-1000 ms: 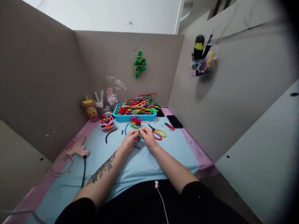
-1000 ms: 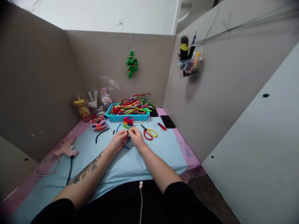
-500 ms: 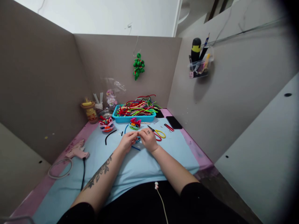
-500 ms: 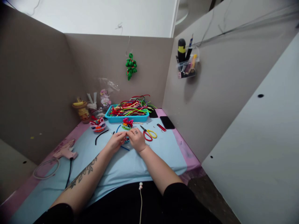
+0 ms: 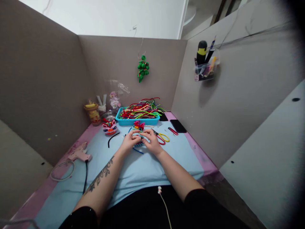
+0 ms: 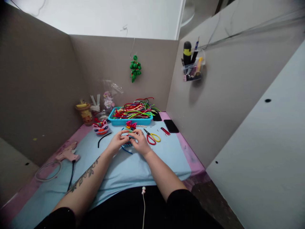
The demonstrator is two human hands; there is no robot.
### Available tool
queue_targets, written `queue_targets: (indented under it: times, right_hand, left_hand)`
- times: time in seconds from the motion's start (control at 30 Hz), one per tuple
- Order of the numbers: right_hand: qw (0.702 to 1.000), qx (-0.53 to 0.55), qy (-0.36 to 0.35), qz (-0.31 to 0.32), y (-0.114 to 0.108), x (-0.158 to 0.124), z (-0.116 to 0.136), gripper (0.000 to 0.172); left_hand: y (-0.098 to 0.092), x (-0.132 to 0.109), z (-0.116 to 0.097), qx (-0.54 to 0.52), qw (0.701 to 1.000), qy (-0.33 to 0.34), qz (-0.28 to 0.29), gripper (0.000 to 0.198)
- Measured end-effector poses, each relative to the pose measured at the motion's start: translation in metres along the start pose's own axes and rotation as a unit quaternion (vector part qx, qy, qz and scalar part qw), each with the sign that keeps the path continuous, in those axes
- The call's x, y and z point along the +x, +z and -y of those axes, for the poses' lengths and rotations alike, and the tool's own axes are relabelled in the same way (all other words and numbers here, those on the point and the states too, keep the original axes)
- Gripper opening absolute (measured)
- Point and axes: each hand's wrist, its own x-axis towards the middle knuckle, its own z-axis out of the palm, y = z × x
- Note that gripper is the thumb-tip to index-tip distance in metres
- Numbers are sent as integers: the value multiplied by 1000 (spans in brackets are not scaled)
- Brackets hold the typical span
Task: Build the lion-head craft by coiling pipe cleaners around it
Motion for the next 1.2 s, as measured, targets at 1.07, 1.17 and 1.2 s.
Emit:
queue_targets:
  times: [1.07, 1.17, 1.2]
  right_hand:
    - [998, 30, -32, -49, 7, 0, -9, 15]
    - [998, 38, -24, -34, 4, 1, -6, 19]
    - [999, 43, -13, -30, 3, 2, -5, 22]
  left_hand:
    - [-4, 4, 3, 37, 999, -24, 3, 47]
    - [-2, 4, 2, 39, 999, 0, -13, 45]
    - [-2, 4, 2, 46, 999, 11, -19, 43]
